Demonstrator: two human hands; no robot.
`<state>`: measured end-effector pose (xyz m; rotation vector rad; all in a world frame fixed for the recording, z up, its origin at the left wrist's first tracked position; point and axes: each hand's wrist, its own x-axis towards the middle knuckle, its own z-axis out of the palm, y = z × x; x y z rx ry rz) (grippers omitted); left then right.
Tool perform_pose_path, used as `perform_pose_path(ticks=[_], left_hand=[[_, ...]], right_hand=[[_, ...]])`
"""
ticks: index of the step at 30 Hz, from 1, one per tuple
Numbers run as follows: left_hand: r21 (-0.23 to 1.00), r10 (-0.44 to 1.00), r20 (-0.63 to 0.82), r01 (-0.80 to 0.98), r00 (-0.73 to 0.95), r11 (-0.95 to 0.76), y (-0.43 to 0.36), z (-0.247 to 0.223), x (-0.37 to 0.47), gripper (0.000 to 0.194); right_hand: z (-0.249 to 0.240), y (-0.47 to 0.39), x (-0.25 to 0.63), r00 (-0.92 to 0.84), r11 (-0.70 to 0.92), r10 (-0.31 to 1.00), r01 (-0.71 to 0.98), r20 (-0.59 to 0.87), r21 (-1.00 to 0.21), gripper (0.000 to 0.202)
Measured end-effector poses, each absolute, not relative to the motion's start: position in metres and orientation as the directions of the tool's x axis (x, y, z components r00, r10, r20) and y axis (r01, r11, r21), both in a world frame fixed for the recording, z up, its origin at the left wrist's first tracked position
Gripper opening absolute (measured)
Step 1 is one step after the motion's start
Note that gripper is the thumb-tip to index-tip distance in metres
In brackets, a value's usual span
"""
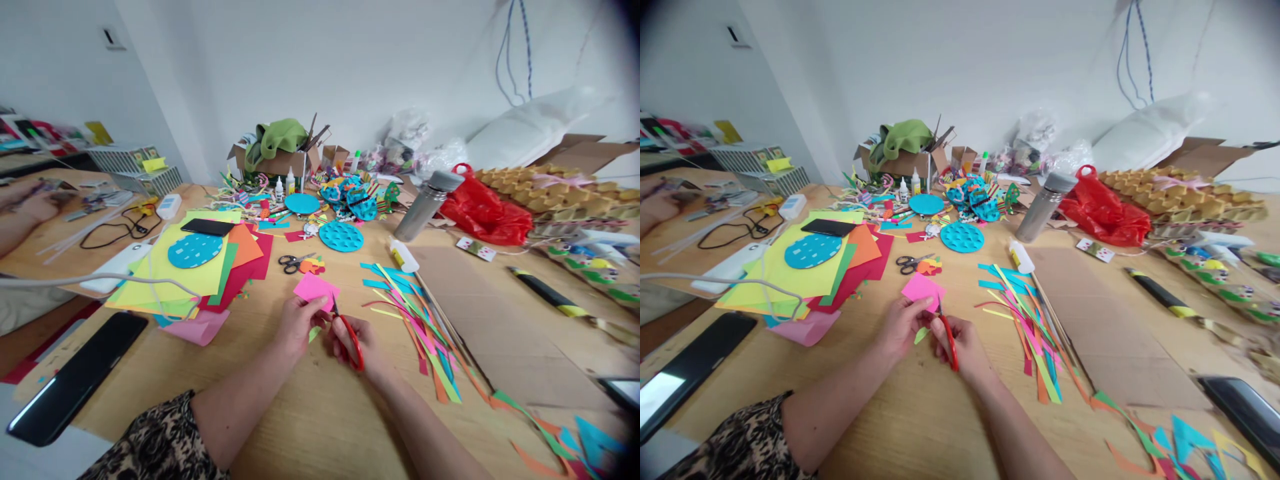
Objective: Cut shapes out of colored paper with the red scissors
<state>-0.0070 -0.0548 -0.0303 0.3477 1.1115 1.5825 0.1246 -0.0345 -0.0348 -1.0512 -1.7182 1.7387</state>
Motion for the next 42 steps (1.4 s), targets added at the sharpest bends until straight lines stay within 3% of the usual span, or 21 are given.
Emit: perform_pose_path(ticks=[42], left_hand=[[0.830, 0.899, -0.278, -0.556, -0.338, 0.048, -0.055, -0.030, -0.008, 0.021]], right_hand=[[-0.037, -0.034, 0.124, -0.571, -0.118, 0.792, 0.204, -0.215, -0.972, 0.066]])
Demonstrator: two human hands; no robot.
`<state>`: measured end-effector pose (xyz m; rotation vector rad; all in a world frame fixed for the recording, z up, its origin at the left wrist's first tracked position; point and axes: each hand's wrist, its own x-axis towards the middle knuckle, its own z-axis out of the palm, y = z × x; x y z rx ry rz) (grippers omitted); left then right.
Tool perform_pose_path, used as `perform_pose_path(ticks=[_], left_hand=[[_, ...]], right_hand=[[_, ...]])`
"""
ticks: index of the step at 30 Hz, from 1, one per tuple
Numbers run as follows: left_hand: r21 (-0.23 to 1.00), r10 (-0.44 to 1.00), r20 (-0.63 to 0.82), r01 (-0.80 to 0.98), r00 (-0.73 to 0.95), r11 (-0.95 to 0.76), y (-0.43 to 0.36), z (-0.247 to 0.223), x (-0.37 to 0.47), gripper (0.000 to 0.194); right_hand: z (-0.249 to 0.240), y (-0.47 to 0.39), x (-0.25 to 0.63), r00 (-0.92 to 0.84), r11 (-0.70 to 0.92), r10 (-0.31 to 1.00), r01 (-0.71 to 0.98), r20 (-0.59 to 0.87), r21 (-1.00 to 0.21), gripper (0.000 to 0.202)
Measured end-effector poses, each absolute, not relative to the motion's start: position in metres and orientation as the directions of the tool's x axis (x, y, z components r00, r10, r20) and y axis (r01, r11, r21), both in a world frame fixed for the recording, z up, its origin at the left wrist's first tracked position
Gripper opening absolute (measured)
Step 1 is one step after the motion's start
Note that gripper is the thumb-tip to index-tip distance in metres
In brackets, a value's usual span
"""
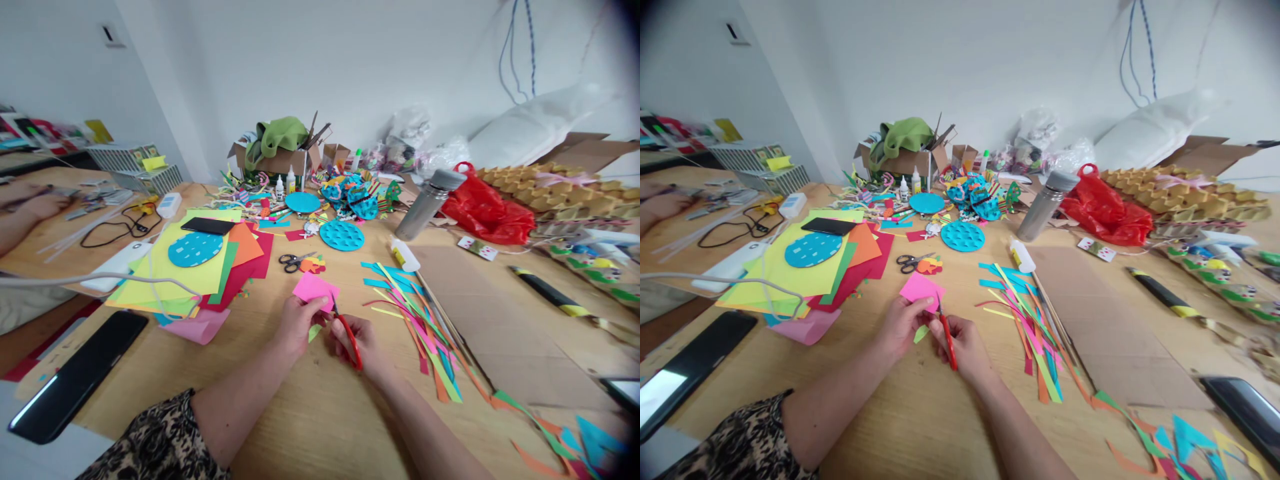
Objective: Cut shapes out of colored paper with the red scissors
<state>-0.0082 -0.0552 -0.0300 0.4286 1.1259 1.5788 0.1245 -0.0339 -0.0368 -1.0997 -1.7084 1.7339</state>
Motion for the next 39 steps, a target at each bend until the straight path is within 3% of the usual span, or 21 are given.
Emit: perform_pose_path(ticks=[39], left_hand=[[0.844, 0.895, -0.287, -0.532, -0.341, 0.068, -0.0550, -0.0286, -0.0091, 0.019]], right_hand=[[-0.0361, -0.0344, 0.1232, -0.566, -0.129, 0.795, 0.194, -0.219, -0.972, 0.067]])
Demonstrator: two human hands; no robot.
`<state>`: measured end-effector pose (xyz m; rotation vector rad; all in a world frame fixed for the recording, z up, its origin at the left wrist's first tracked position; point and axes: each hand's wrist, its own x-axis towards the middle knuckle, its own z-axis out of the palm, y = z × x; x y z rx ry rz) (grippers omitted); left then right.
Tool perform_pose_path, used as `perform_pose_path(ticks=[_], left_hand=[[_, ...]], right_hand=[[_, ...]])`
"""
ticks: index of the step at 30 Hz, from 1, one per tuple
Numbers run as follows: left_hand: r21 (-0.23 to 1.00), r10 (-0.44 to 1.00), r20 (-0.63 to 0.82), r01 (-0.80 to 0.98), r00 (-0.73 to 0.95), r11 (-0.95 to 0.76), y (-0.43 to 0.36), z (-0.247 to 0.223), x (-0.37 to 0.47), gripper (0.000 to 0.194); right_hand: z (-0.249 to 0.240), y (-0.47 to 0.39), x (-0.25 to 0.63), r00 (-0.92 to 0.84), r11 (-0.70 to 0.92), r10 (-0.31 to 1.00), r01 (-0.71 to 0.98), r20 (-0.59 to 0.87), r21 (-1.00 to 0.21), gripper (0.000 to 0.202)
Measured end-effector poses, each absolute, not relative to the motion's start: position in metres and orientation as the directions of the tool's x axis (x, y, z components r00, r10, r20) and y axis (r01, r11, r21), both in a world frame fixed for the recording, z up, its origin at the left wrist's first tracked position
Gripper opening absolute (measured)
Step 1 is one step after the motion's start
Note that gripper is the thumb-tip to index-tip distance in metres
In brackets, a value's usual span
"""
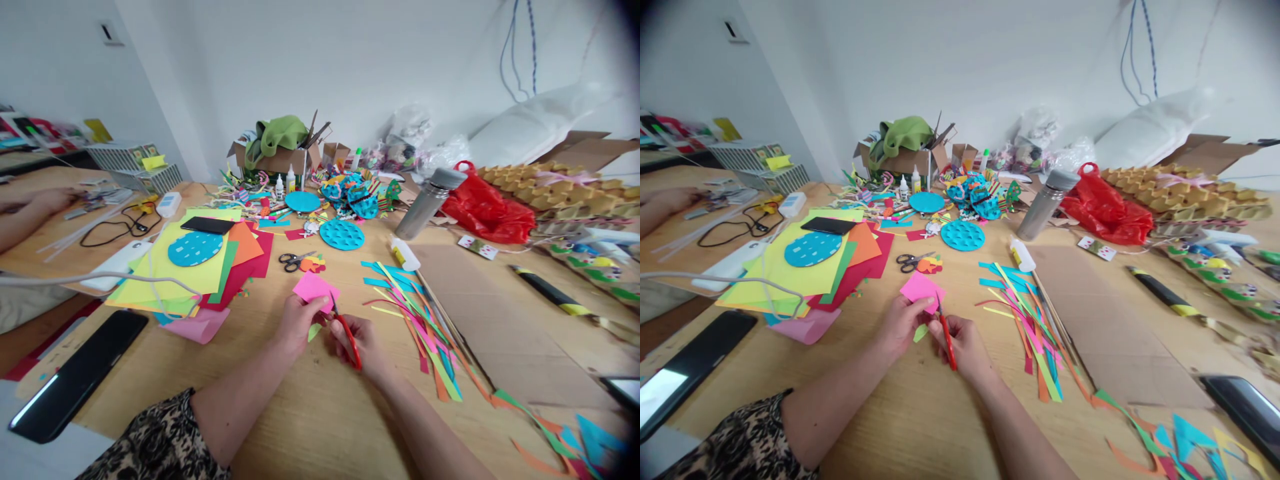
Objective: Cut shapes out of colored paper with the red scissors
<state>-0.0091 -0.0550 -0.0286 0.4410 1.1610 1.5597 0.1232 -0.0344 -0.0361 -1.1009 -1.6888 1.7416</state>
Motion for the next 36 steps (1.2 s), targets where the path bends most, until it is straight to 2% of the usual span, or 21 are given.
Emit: perform_pose_path(ticks=[22, 36], left_hand=[[0.860, 0.909, -0.265, -0.505, -0.321, 0.072, -0.0545, -0.0304, -0.0097, 0.024], [0.883, 0.914, -0.245, -0.464, -0.324, 0.073, -0.0548, -0.0326, -0.0107, 0.022]], right_hand=[[-0.0343, -0.0334, 0.1235, -0.557, -0.131, 0.799, 0.204, -0.225, -0.970, 0.062], [-0.0313, -0.0340, 0.1269, -0.598, -0.111, 0.771, 0.213, -0.220, -0.971, 0.066]])
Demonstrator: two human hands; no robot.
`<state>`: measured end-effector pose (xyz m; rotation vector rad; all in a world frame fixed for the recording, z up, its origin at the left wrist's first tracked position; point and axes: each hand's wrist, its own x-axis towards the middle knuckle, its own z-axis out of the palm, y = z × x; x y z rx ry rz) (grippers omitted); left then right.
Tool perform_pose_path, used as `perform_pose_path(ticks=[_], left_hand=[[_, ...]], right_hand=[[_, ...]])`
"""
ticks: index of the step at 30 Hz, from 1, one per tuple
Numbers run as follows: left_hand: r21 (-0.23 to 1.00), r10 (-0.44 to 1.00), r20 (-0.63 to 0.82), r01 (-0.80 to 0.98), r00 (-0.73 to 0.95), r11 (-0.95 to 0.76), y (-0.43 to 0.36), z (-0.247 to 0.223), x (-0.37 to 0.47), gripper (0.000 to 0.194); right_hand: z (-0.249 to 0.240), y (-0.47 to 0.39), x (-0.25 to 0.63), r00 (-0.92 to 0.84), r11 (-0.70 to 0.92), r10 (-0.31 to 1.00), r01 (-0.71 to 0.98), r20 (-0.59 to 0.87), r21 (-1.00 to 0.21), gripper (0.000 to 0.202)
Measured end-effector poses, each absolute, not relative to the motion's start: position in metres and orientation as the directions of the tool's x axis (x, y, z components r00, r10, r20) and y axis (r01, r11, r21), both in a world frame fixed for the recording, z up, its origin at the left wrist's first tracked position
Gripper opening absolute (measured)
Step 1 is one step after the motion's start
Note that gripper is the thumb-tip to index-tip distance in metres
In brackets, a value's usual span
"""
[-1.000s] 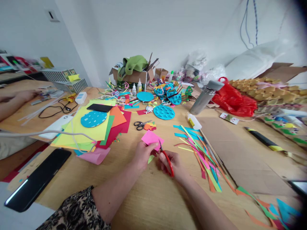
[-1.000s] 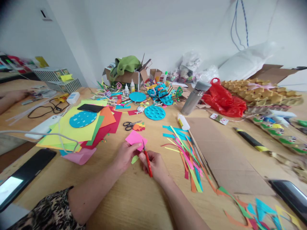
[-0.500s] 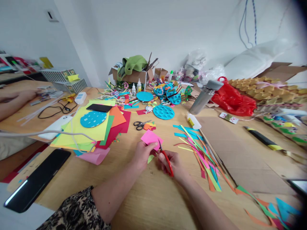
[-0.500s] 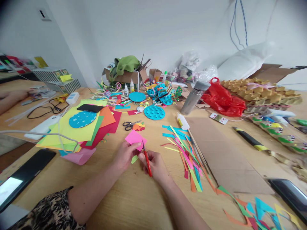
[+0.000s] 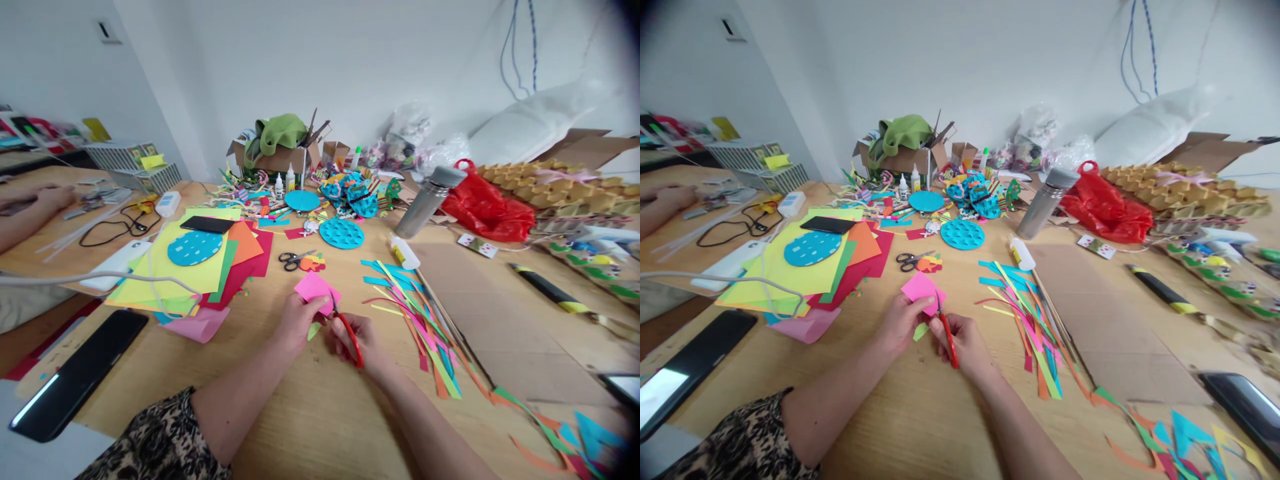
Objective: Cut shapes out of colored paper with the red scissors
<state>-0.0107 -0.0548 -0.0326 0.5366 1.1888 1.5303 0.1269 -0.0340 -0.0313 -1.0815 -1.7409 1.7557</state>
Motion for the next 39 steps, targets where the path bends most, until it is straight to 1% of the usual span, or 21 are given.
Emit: perform_pose_path(ticks=[10, 13, 18, 25, 31, 39], left_hand=[[0.871, 0.906, -0.263, -0.485, -0.331, 0.075, -0.0545, -0.0304, -0.0104, 0.021], [0.863, 0.901, -0.273, -0.500, -0.338, 0.074, -0.0536, -0.0312, -0.0107, 0.022], [0.879, 0.907, -0.254, -0.472, -0.337, 0.071, -0.0532, -0.0333, -0.0122, 0.024], [0.887, 0.913, -0.239, -0.458, -0.332, 0.066, -0.0539, -0.0336, -0.0115, 0.021], [0.885, 0.904, -0.246, -0.462, -0.349, 0.062, -0.0530, -0.0352, -0.0110, 0.019], [0.879, 0.901, -0.252, -0.474, -0.352, 0.060, -0.0536, -0.0321, -0.0107, 0.020]], right_hand=[[-0.0263, -0.0352, 0.1254, -0.569, -0.122, 0.788, 0.230, -0.235, -0.965, 0.059], [-0.0293, -0.0343, 0.1253, -0.578, -0.116, 0.784, 0.222, -0.227, -0.968, 0.061], [-0.0336, -0.0342, 0.1259, -0.596, -0.119, 0.770, 0.214, -0.226, -0.969, 0.066], [-0.0332, -0.0341, 0.1260, -0.609, -0.139, 0.761, 0.180, -0.222, -0.974, 0.068], [-0.0302, -0.0348, 0.1268, -0.599, -0.130, 0.768, 0.200, -0.226, -0.971, 0.060], [-0.0270, -0.0352, 0.1256, -0.583, -0.129, 0.776, 0.227, -0.241, -0.965, 0.059]])
